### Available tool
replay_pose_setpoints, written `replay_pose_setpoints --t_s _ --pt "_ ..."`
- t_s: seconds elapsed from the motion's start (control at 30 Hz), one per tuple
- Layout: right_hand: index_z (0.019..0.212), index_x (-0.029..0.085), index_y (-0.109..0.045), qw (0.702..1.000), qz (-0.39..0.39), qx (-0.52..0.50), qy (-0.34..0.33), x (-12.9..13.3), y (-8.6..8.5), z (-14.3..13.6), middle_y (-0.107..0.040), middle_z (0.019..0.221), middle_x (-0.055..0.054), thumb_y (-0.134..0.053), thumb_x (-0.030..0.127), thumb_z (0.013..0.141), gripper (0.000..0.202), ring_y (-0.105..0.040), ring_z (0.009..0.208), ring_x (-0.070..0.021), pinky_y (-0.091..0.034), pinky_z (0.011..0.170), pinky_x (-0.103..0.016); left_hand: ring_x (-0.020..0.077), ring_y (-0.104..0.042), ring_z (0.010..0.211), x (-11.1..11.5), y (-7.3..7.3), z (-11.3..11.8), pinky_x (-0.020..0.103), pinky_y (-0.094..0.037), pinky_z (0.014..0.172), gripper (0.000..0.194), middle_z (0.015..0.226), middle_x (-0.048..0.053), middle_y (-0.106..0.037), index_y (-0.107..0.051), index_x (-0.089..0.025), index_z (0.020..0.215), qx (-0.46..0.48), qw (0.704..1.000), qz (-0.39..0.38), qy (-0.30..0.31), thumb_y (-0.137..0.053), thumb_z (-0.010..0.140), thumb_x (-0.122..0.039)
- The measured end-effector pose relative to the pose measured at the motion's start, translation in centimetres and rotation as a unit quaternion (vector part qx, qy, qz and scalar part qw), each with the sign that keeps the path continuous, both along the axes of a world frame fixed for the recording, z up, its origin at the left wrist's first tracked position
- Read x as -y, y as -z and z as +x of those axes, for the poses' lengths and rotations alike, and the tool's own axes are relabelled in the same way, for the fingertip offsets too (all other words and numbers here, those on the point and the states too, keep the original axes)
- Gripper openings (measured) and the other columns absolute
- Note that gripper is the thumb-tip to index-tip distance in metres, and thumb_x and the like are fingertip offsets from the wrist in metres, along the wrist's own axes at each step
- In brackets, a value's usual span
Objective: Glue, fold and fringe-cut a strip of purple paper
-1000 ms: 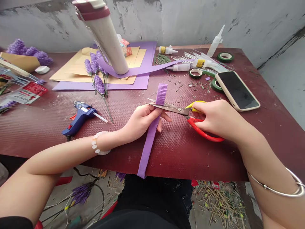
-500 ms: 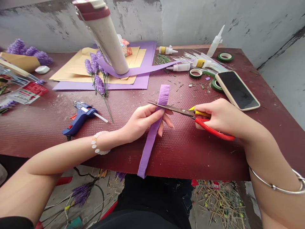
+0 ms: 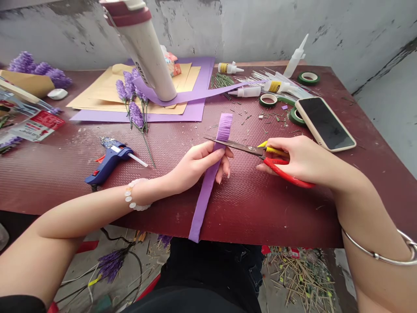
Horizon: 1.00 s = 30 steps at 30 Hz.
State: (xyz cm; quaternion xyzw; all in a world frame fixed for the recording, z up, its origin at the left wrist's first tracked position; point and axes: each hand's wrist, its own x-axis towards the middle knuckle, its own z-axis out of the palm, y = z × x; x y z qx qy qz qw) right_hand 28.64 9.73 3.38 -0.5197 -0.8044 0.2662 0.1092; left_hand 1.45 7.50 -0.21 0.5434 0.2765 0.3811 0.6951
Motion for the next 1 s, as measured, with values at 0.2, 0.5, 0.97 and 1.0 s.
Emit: replay_pose_setpoints --t_s 0.2,0.5,0.97,1.0 --pt "0.098 0.028 -0.070 0.999 0.017 0.010 0.037 0.1 0.3 0.1 -0.076 0.088 -0.009 -0.070 0.095 0.074 0.071 -0.072 0.082 -0.0342 -0.058 0.076 -0.048 0.0072 -0.064 0.051 -0.1 0.1 0.0 0.021 -0.052 0.057 0.019 0.077 -0.001 -0.075 -0.060 -0.018 0.098 -0.005 0.999 0.042 -0.028 -0.059 0.114 -0.027" --pt "0.107 0.031 -0.074 0.998 0.023 0.029 0.044 -0.2 1.3 0.8 -0.077 0.087 -0.009 -0.068 0.096 0.071 0.075 -0.075 0.083 -0.0409 -0.058 0.076 -0.052 0.0057 -0.065 0.050 0.0 -0.3 0.0 0.018 -0.050 0.053 0.024 0.087 0.002 -0.081 -0.059 -0.018 0.099 -0.056 0.995 0.035 -0.070 -0.055 0.117 -0.032" --pt "0.115 0.031 -0.078 0.999 0.027 0.009 0.020 -0.2 1.7 0.8 -0.076 0.088 -0.010 -0.071 0.095 0.074 0.076 -0.076 0.085 -0.0425 -0.057 0.078 -0.053 0.0054 -0.065 0.048 -0.1 -0.1 0.1 0.018 -0.048 0.050 0.021 0.082 0.001 -0.080 -0.056 -0.018 0.097 -0.046 0.996 0.024 -0.067 -0.052 0.118 -0.021" --pt "0.116 0.031 -0.078 0.999 0.028 0.009 0.019 -0.3 1.7 0.9 -0.076 0.088 -0.010 -0.070 0.095 0.074 0.077 -0.076 0.085 -0.0427 -0.057 0.078 -0.054 0.0052 -0.064 0.047 -0.1 -0.2 0.2 0.017 -0.047 0.050 0.021 0.080 -0.001 -0.079 -0.056 -0.019 0.097 -0.042 0.997 0.018 -0.067 -0.051 0.117 -0.019"
